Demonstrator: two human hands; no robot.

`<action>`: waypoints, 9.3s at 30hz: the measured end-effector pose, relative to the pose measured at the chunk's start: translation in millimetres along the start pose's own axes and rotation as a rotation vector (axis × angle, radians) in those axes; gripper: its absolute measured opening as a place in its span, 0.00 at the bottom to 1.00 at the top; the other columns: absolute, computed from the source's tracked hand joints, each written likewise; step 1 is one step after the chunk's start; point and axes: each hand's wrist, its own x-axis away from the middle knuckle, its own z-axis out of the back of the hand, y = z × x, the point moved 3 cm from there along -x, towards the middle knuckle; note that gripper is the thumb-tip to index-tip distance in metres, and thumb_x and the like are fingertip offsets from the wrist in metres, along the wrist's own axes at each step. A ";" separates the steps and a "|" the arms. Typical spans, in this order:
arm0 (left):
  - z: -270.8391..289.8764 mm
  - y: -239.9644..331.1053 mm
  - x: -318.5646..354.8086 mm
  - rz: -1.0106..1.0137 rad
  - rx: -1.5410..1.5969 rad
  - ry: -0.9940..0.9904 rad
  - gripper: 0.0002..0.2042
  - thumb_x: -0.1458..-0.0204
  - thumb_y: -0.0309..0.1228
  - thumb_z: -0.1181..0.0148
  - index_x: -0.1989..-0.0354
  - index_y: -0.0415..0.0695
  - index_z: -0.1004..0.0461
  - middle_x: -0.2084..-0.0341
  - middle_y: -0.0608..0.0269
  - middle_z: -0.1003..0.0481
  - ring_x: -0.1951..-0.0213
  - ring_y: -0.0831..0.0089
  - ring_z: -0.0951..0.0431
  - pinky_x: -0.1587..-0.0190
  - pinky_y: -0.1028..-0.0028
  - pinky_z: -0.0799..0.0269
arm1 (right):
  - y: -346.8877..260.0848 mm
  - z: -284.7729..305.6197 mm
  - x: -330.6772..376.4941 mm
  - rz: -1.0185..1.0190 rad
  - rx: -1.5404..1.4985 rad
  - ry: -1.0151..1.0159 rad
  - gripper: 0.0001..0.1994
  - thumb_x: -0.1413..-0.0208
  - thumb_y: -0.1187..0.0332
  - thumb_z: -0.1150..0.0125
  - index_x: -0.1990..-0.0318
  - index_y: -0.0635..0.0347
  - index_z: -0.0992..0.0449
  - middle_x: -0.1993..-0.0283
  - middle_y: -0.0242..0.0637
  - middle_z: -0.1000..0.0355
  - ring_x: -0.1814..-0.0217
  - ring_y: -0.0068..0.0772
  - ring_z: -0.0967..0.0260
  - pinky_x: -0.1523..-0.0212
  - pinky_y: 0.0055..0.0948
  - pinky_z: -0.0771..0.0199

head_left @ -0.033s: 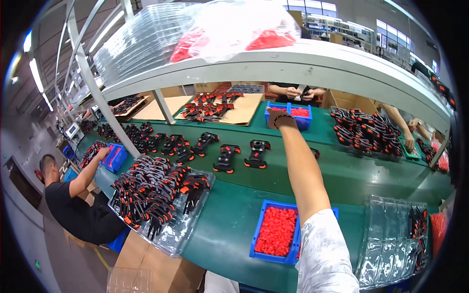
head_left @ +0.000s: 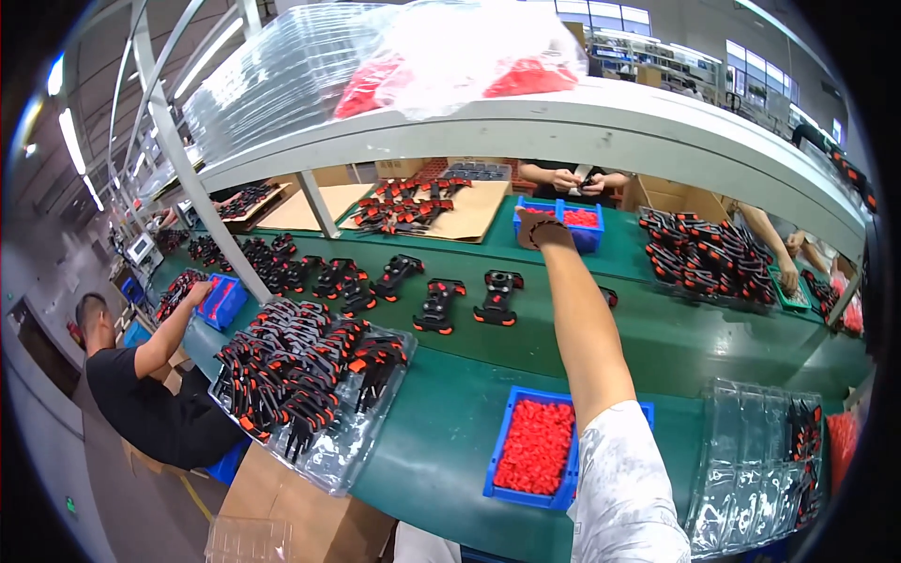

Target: Assembling and inspecting small mechanical brackets on a factory production line.

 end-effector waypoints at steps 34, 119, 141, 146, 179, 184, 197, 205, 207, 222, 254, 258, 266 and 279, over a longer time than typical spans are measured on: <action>203.5 -118.4 -339.8 -0.474 0.615 -0.441 0.19 0.36 0.27 0.48 0.37 0.42 0.31 0.59 0.61 0.23 0.80 0.82 0.38 0.79 0.80 0.36 | -548.8 -82.4 409.6 0.670 -1.562 -0.763 0.31 0.41 0.41 0.39 0.53 0.67 0.23 0.65 0.35 0.23 0.67 0.24 0.29 0.67 0.24 0.29; -91.3 -165.7 -166.6 -0.324 0.172 -0.987 0.32 0.33 0.51 0.53 0.25 0.49 0.48 0.30 0.50 0.43 0.34 0.57 0.35 0.32 0.59 0.39 | -266.3 58.8 484.0 0.451 -1.217 -0.348 0.08 0.48 0.81 0.40 0.60 0.63 0.22 0.71 0.35 0.23 0.76 0.27 0.29 0.73 0.21 0.32; -239.5 174.0 7.9 -0.250 0.993 -1.992 0.29 0.35 0.39 0.47 0.28 0.48 0.48 0.42 0.50 0.28 0.50 0.52 0.19 0.62 0.60 0.14 | -115.3 223.0 312.9 0.152 -1.478 0.490 0.08 0.35 0.68 0.41 0.53 0.59 0.26 0.75 0.26 0.30 0.82 0.09 0.46 0.83 0.11 0.52; -281.2 240.0 31.2 -0.175 1.103 -2.109 0.26 0.34 0.38 0.50 0.29 0.46 0.44 0.40 0.51 0.28 0.48 0.53 0.20 0.55 0.60 0.16 | -107.3 254.5 259.5 0.095 -1.416 0.563 0.09 0.36 0.66 0.39 0.52 0.58 0.26 0.76 0.26 0.29 0.84 0.07 0.49 0.84 0.10 0.54; -243.4 257.1 80.9 -0.842 0.388 -1.864 0.17 0.40 0.34 0.38 0.47 0.42 0.33 0.54 0.53 0.22 0.65 0.65 0.16 0.62 0.71 0.18 | -187.1 356.0 295.6 0.671 -0.429 0.658 0.18 0.44 0.56 0.29 0.55 0.60 0.21 0.65 0.30 0.25 0.72 0.13 0.40 0.72 0.14 0.44; -267.1 251.1 101.9 -0.449 0.877 -1.764 0.11 0.36 0.33 0.43 0.52 0.43 0.36 0.59 0.52 0.21 0.70 0.61 0.15 0.68 0.71 0.16 | -205.2 353.9 356.6 0.480 -0.309 1.168 0.13 0.45 0.58 0.30 0.60 0.56 0.19 0.65 0.28 0.24 0.69 0.19 0.40 0.66 0.21 0.41; -375.7 312.9 180.8 0.224 1.285 -1.524 0.07 0.35 0.24 0.53 0.52 0.38 0.40 0.57 0.47 0.24 0.62 0.54 0.16 0.61 0.63 0.13 | -282.4 227.1 386.8 0.702 -0.019 0.747 0.13 0.51 0.62 0.26 0.61 0.56 0.20 0.63 0.32 0.31 0.66 0.33 0.40 0.63 0.32 0.32; -377.8 267.4 201.4 0.325 1.346 -1.295 0.08 0.34 0.24 0.56 0.51 0.34 0.41 0.57 0.44 0.24 0.61 0.52 0.16 0.61 0.62 0.12 | -255.0 174.8 355.9 0.695 0.073 0.787 0.11 0.50 0.69 0.30 0.60 0.55 0.23 0.65 0.30 0.34 0.69 0.32 0.41 0.65 0.28 0.35; -377.7 276.5 206.4 0.308 1.380 -1.268 0.09 0.34 0.25 0.57 0.50 0.36 0.42 0.58 0.45 0.25 0.62 0.51 0.16 0.62 0.62 0.12 | -255.5 180.9 347.8 0.683 0.072 0.865 0.10 0.51 0.72 0.32 0.61 0.56 0.23 0.66 0.30 0.34 0.69 0.32 0.41 0.65 0.29 0.35; -297.9 264.9 223.1 -0.440 1.327 -1.503 0.16 0.33 0.37 0.49 0.42 0.43 0.36 0.50 0.55 0.29 0.51 0.71 0.27 0.48 0.69 0.28 | -234.9 301.3 197.1 0.506 -0.136 1.209 0.05 0.46 0.75 0.35 0.63 0.55 0.18 0.65 0.34 0.29 0.64 0.36 0.33 0.62 0.33 0.31; -338.1 -344.9 186.4 -1.469 -0.048 -1.250 0.11 0.47 0.34 0.48 0.59 0.45 0.23 0.53 0.60 0.24 0.45 0.52 0.31 0.33 0.35 0.54 | -235.2 360.8 -97.6 0.465 -0.371 0.929 0.14 0.33 0.62 0.47 0.53 0.57 0.18 0.58 0.35 0.20 0.66 0.27 0.30 0.59 0.26 0.30; -330.2 -317.5 187.5 -1.419 -0.064 -1.284 0.11 0.46 0.34 0.49 0.60 0.45 0.23 0.55 0.58 0.24 0.47 0.52 0.30 0.35 0.36 0.52 | -236.1 364.2 -100.2 0.480 -0.288 0.932 0.15 0.35 0.59 0.47 0.53 0.56 0.17 0.66 0.33 0.22 0.70 0.28 0.32 0.63 0.30 0.31; -318.5 -299.1 183.1 -1.502 -0.090 -1.247 0.12 0.40 0.36 0.53 0.59 0.47 0.22 0.60 0.60 0.25 0.52 0.57 0.29 0.38 0.42 0.44 | -242.0 368.4 -69.1 0.447 -0.120 1.025 0.17 0.37 0.57 0.45 0.55 0.61 0.19 0.69 0.33 0.23 0.71 0.29 0.33 0.64 0.31 0.31; -319.7 -297.1 193.9 -1.456 -0.222 -1.292 0.07 0.51 0.32 0.44 0.67 0.47 0.21 0.68 0.63 0.22 0.54 0.62 0.25 0.32 0.44 0.51 | -302.9 232.7 293.4 0.669 -0.025 0.715 0.07 0.41 0.71 0.41 0.57 0.59 0.21 0.64 0.31 0.23 0.76 0.29 0.42 0.69 0.29 0.35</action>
